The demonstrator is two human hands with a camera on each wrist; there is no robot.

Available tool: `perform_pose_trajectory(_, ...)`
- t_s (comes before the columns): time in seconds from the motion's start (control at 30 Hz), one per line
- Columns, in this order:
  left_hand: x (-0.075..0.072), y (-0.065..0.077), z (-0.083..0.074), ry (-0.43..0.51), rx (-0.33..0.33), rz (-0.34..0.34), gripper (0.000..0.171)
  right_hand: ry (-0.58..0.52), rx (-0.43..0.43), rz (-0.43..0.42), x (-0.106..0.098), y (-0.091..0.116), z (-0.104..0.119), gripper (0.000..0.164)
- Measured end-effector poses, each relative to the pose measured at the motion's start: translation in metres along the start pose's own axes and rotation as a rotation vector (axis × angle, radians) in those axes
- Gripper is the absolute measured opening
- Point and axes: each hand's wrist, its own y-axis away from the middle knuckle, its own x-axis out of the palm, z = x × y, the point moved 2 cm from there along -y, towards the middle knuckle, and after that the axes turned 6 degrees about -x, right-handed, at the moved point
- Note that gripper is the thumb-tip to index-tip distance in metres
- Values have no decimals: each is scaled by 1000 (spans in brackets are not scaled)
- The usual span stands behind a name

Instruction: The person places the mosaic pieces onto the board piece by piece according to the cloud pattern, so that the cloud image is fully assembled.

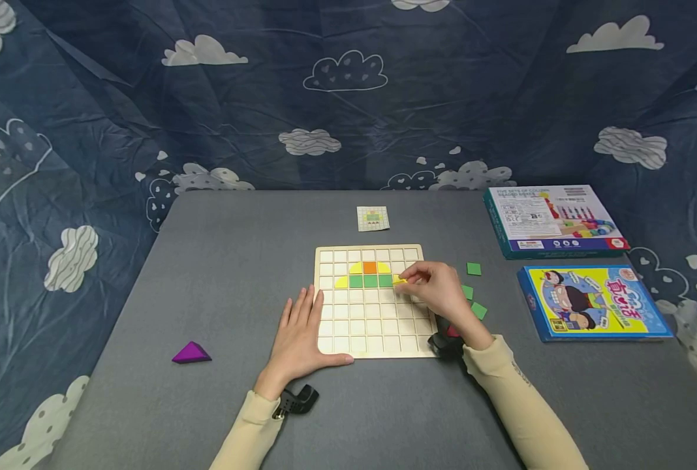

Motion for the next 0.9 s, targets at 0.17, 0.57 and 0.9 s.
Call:
perform_pose_trajectory(0.17, 0, 0, 0, -6, 2, -6, 130, -60, 16, 56, 15, -5, 12, 15)
perform_pose_trajectory(0.57, -2, 0, -1, 2, 11, -17, 130, -72, 37, 172, 52, -17, 36, 10)
perform_pose_trajectory(0.9, -2, 0, -1, -14, -3, 13, 130, 10, 8, 197, 76, -25, 43, 10)
